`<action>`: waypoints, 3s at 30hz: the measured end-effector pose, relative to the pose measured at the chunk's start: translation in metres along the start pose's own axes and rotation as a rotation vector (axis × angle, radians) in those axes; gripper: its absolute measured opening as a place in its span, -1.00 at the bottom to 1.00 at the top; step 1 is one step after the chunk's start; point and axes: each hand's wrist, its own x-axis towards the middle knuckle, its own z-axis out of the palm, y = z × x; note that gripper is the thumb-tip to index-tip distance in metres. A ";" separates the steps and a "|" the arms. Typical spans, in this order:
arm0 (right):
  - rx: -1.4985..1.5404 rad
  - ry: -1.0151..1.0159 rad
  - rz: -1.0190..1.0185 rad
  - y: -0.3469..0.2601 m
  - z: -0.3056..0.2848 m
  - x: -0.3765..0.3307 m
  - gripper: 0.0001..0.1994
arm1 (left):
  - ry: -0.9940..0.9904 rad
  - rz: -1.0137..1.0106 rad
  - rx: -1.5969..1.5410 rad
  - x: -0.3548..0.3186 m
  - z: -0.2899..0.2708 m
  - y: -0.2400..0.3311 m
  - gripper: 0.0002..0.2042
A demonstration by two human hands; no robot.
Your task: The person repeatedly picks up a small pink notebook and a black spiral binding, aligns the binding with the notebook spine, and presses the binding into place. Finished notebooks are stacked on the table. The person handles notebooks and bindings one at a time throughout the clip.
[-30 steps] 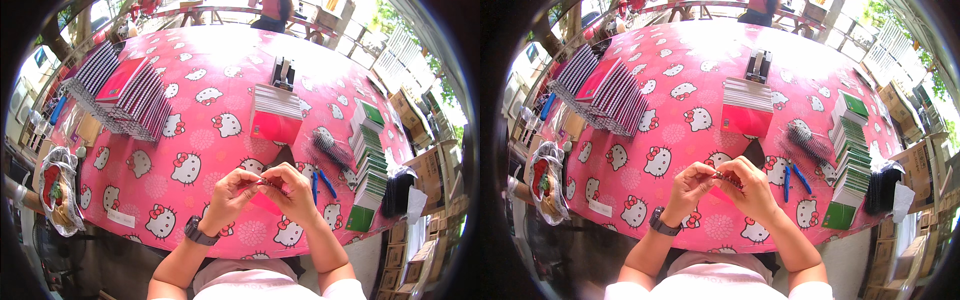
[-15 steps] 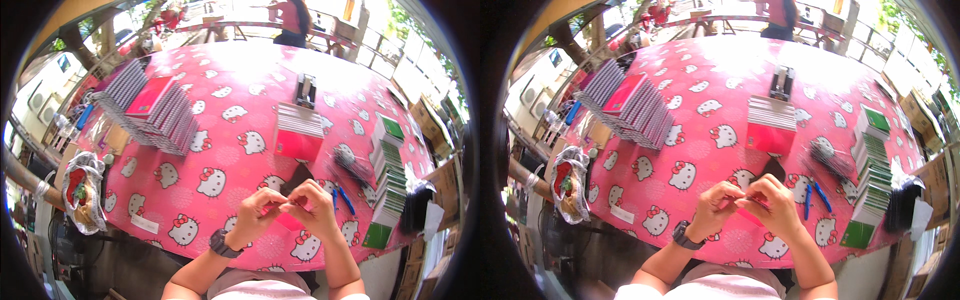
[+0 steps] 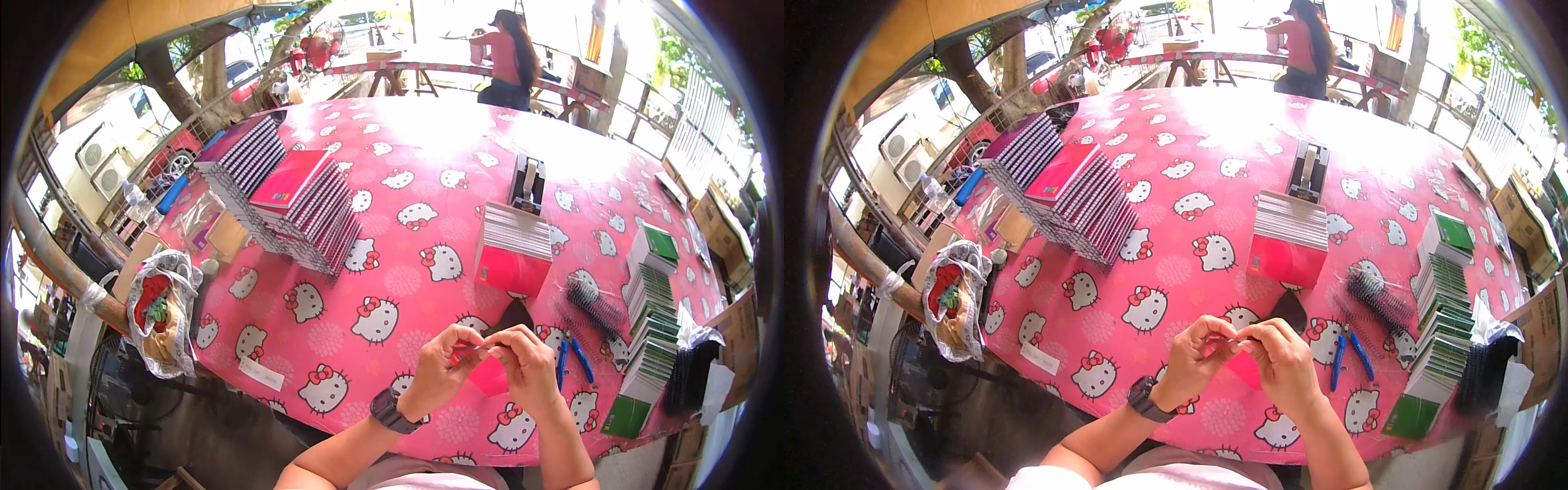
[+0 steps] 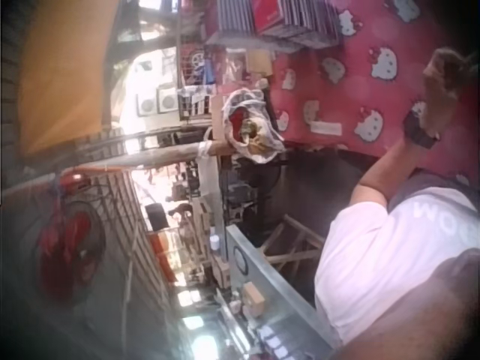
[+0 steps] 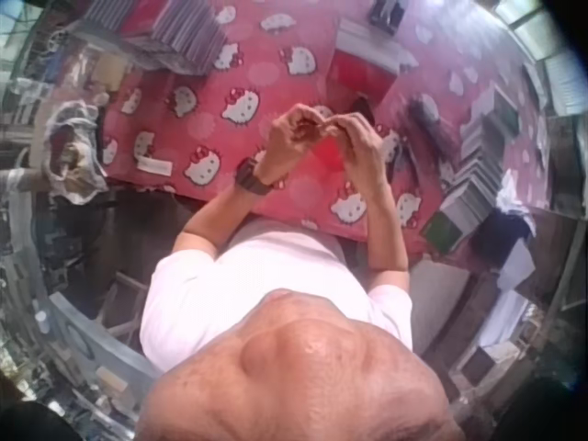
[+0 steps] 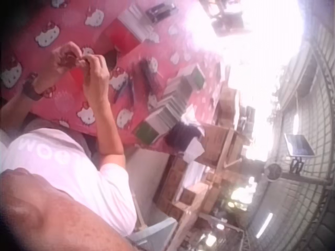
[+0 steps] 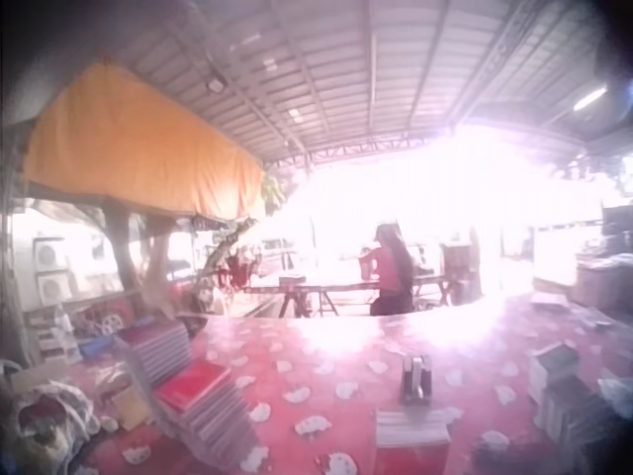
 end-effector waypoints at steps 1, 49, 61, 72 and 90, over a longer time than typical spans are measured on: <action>0.012 0.012 0.003 0.000 0.000 0.000 -0.90 | 0.078 0.066 0.112 0.002 0.002 0.003 -0.75; -0.366 0.504 0.455 0.120 -0.084 -0.031 -0.87 | -0.160 0.516 0.858 0.151 0.011 0.016 -0.80; -0.604 0.219 0.521 0.148 -0.060 -0.032 -0.77 | -0.149 0.589 1.002 0.053 -0.021 0.001 -0.83; -0.573 0.139 0.388 0.133 -0.090 -0.012 -0.64 | -0.111 0.525 1.080 0.041 -0.041 0.000 -0.68; -0.356 -0.100 0.477 0.053 0.005 -0.006 -0.65 | -0.136 0.498 1.155 0.034 -0.029 -0.007 -0.74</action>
